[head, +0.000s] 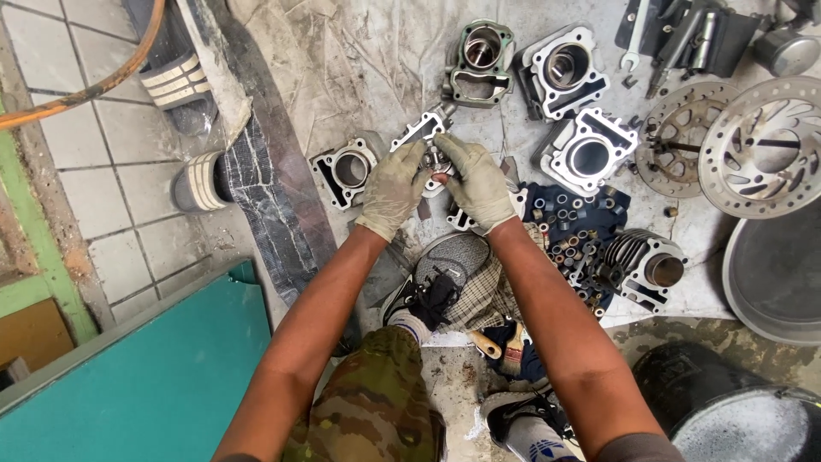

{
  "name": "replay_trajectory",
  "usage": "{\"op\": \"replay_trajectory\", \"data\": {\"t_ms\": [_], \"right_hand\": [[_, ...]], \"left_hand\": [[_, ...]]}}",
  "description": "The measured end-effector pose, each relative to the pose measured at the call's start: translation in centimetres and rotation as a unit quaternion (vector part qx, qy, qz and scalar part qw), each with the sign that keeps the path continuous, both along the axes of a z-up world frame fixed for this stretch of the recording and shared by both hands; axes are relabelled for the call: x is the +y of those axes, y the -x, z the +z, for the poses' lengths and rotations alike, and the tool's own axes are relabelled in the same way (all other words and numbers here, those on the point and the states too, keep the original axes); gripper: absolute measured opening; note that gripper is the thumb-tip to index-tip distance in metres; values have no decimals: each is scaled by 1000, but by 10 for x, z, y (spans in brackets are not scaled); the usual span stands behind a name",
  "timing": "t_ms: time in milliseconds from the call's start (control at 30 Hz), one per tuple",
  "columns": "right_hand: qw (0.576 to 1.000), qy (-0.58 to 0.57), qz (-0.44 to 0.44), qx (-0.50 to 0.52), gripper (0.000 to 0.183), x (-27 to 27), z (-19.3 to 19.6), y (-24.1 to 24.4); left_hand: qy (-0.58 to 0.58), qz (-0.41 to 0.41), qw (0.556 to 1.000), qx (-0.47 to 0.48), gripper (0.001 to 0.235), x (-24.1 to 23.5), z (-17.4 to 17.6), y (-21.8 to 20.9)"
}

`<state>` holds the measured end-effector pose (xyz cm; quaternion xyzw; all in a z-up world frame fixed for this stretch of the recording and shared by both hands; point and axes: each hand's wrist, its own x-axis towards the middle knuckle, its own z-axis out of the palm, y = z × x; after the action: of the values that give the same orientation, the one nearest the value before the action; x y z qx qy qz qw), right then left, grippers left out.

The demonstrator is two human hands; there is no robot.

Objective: Inspecting and organizing motorcycle engine cylinder blocks and pistons on a floor workspace.

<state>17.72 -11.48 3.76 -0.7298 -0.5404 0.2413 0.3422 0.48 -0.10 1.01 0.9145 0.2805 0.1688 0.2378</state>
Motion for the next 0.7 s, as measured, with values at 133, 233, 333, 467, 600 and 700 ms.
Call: {"op": "replay_trajectory", "data": {"t_ms": [133,233,333,467,600,700], "right_hand": [[997,-16,-70,-5,76,-11,27,4],[974,-64,-209,65,62,-48,64,11],[949,-106,-288,74,54,-106,38,19],[920,-60,-365,129,42,-143,41,40],[919,-54,-352,171,40,-145,47,45],[935,-51,-324,138,42,-145,33,42]], "left_hand": [[-21,2,1000,0,48,0,14,-4],[9,21,998,-53,44,1,-3,3],[14,26,996,-89,43,2,9,-6],[27,-45,995,-85,47,-47,18,-24],[13,-139,990,9,46,-98,20,-33],[-27,-159,986,32,48,-112,9,-33]]}}
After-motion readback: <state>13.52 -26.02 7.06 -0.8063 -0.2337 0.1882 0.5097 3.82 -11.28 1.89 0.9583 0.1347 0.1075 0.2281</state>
